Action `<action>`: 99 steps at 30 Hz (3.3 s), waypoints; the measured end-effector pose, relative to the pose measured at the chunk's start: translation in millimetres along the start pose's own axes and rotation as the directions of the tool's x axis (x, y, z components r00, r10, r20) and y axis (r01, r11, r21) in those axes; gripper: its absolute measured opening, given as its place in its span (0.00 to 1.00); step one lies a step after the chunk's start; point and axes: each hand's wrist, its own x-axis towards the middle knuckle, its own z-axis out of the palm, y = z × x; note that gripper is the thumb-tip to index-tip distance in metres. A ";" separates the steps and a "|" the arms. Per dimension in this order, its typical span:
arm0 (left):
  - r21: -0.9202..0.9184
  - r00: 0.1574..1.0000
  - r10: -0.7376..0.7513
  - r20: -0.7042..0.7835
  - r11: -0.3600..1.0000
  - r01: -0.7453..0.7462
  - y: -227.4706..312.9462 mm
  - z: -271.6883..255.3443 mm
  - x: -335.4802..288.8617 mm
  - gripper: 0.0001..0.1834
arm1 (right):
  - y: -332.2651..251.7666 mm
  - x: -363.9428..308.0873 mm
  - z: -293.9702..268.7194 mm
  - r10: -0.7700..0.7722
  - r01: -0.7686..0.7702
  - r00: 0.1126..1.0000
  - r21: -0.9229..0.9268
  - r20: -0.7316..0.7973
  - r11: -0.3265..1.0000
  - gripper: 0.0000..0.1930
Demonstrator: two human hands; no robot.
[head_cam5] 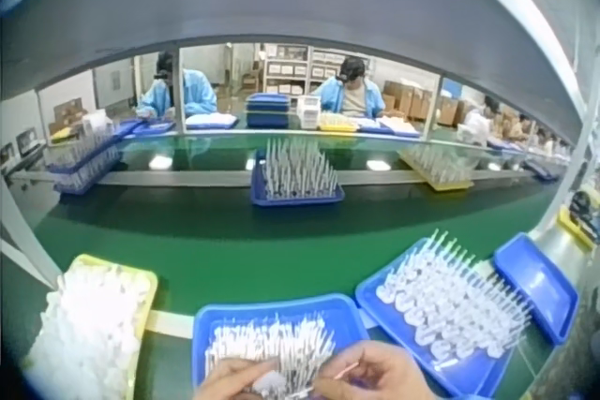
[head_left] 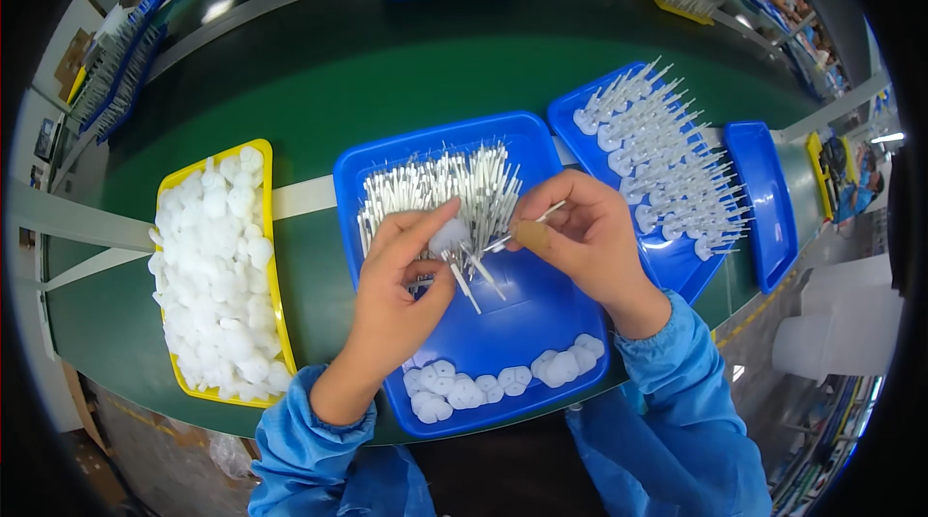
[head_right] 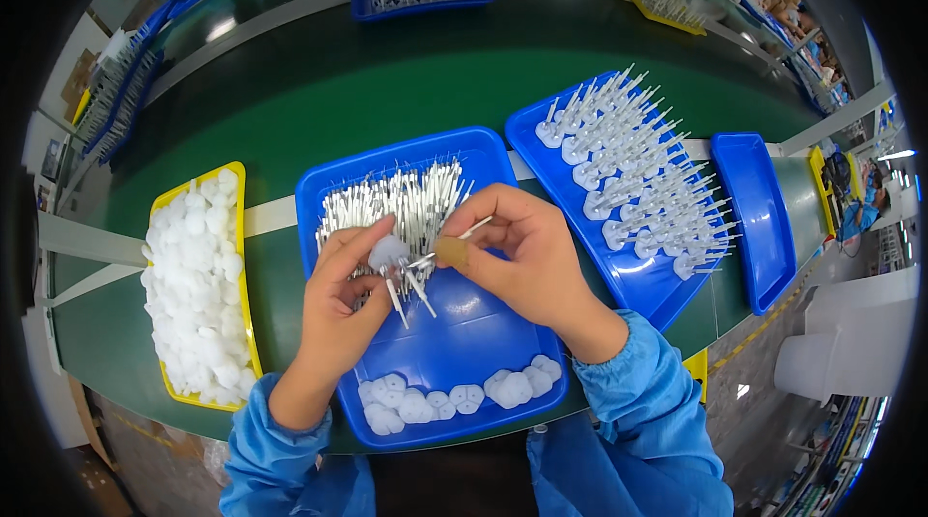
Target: The person repeatedly picks a white cotton tip from a yellow tray and a white stick from a blue tray, inserts the stick into the cotton tip, and places the assembled cotton bud into a blue tray. The process is repeated continuously throughout the clip.
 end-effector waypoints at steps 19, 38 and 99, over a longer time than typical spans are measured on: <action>0.084 0.981 0.095 -0.168 0.993 -0.082 0.2 -2.0 -1.4 0.27 | 2.1 -8.8 18.1 -0.354 0.367 0.915 -0.756 0.191 0.542 0.13; 0.210 0.992 0.101 -0.074 0.974 -0.083 1.8 -1.4 -3.9 0.25 | 9.8 -7.5 21.5 -0.270 0.248 0.958 -0.746 0.095 0.618 0.07; 0.155 0.986 0.152 0.072 0.975 -0.161 7.3 -4.0 -1.9 0.36 | -9.5 -15.9 10.7 -0.361 0.527 0.832 -0.803 0.421 0.280 0.26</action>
